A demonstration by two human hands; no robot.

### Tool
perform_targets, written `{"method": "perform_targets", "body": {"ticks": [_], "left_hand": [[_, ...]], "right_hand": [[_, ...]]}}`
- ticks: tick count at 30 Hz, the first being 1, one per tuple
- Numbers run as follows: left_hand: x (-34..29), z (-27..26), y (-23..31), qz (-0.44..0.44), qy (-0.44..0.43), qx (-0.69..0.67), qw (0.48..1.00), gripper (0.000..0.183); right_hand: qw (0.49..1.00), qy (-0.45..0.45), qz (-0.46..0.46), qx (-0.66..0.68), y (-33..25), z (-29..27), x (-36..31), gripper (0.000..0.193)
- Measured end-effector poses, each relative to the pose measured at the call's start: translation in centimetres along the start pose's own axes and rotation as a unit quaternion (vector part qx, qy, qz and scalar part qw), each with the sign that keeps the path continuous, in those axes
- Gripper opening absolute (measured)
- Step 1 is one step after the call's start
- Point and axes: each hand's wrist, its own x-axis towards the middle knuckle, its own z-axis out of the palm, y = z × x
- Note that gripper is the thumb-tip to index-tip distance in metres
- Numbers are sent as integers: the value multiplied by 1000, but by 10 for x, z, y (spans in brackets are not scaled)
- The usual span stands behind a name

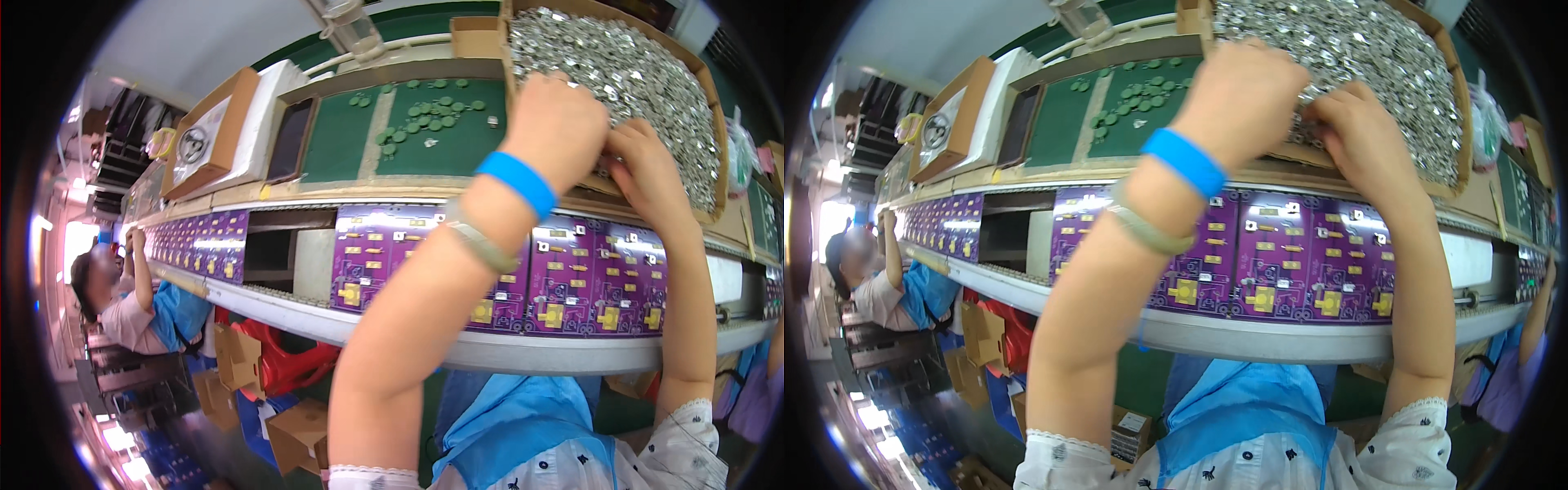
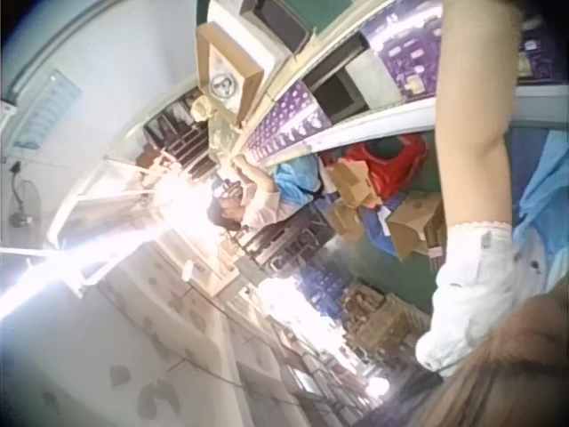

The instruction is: The person places small electronic components onto a purple circuit board moving along a conveyor belt. They pick components from a nearby cardboard box and position them onto specific spots on the board, occasionally adjusting the board's position.

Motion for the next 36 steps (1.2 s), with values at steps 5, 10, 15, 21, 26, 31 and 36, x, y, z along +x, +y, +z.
{"method": "perform_targets", "body": {"ticks": [5,10,15,21,26,31,36], "left_hand": [[2,41,27,-102,43,3,994,9],[-3,40,30,-120,24,-44,992,13],[-6,33,27,-153,151,-191,958,7],[-24,-1,9,-161,180,-359,901,13],[-71,-59,-31,-257,94,-466,841,22],[-148,-113,-78,-373,7,-464,804,30],[-212,-131,-104,-421,-30,-356,834,28]], "right_hand": [[997,54,52,17,-6,5,-7,21],[992,35,114,51,1,0,-9,19],[971,108,128,168,1,6,-9,23],[978,110,112,140,2,3,-6,22],[984,147,40,94,-2,4,-4,17],[975,175,25,135,-17,3,3,17],[959,171,-46,220,-79,1,14,17]]}}
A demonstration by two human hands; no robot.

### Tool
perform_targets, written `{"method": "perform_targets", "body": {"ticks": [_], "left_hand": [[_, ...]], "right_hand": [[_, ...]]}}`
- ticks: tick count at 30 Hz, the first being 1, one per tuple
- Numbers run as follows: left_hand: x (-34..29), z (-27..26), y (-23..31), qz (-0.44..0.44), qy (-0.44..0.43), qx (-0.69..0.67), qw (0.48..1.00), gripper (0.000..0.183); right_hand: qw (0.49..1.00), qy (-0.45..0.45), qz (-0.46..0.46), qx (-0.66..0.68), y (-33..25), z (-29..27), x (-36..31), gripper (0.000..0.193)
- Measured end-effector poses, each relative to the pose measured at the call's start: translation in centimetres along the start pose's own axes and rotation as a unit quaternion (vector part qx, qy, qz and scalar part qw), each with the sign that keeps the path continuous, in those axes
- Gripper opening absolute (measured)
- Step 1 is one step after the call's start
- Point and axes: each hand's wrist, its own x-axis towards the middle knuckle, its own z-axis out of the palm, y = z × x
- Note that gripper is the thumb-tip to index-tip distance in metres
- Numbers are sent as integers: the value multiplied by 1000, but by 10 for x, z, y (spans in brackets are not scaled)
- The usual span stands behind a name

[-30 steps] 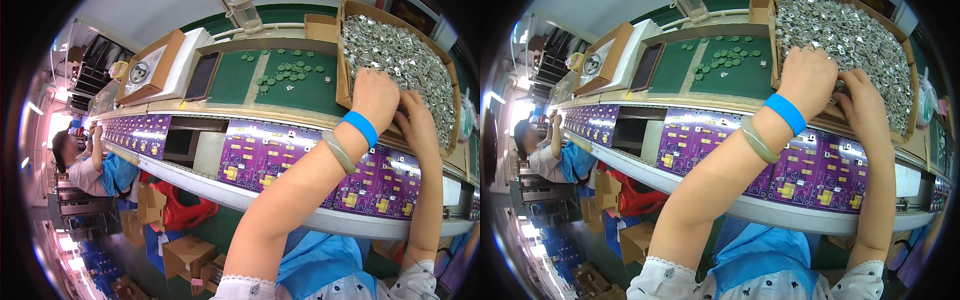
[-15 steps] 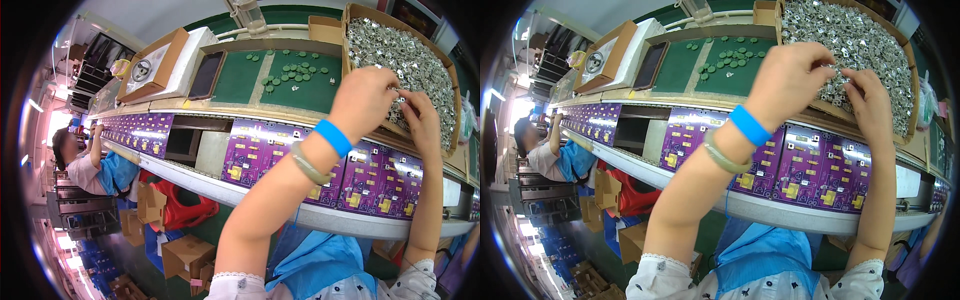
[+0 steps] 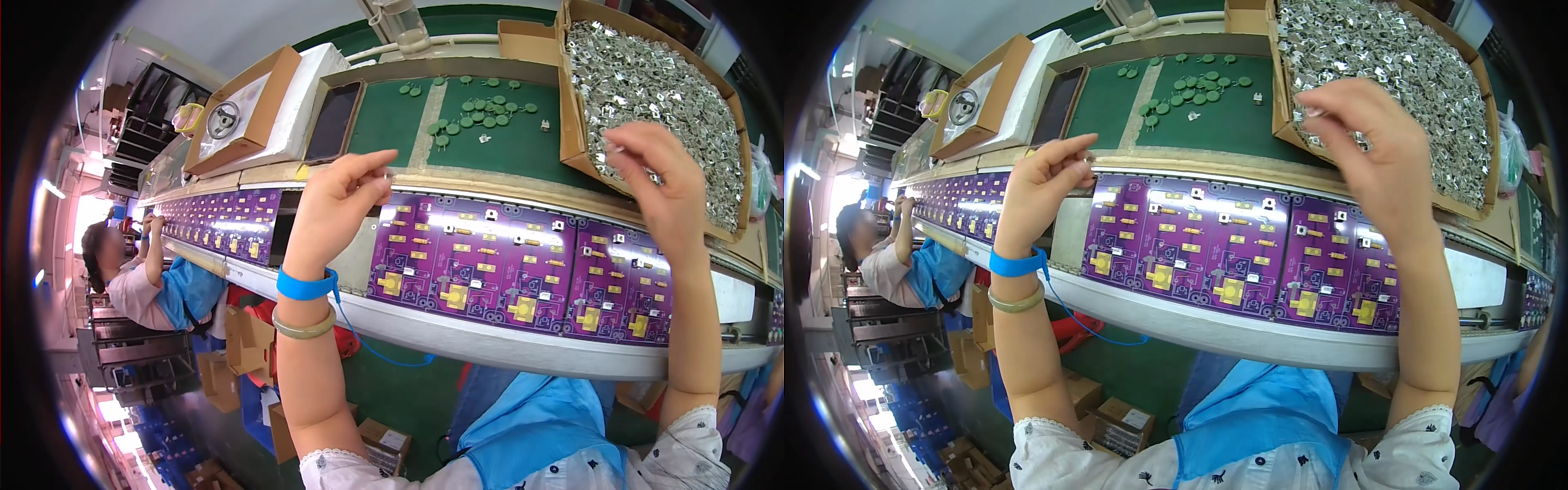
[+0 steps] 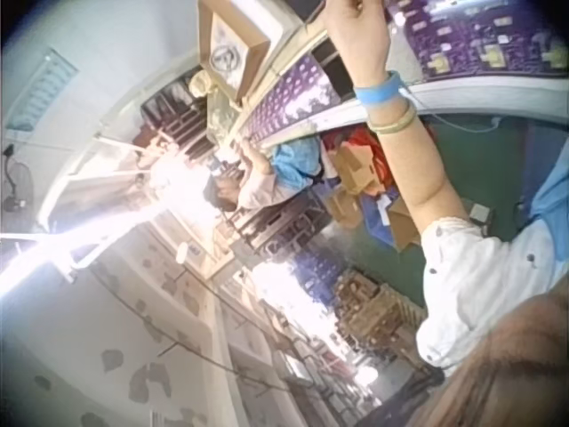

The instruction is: The person places small electronic components onto a purple circuit board moving along a conveyor belt. They pick components from a nearby cardboard box and position them onto specific spots on the board, occasionally adjusting the board's position.

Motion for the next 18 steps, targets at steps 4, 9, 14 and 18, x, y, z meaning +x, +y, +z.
{"method": "perform_targets", "body": {"ticks": [4,9,14,18], "left_hand": [[-12,-11,-26,-17,-3,126,992,21],[-15,-7,-34,132,-34,248,959,16],[-16,-5,-36,156,-58,280,945,16],[-16,-7,-35,157,-75,287,942,16]], "right_hand": [[991,-89,-11,102,-34,38,7,16],[981,-118,-11,156,-37,87,10,16],[969,-195,11,151,-43,117,13,16],[977,-175,-63,106,-40,145,16,15]]}}
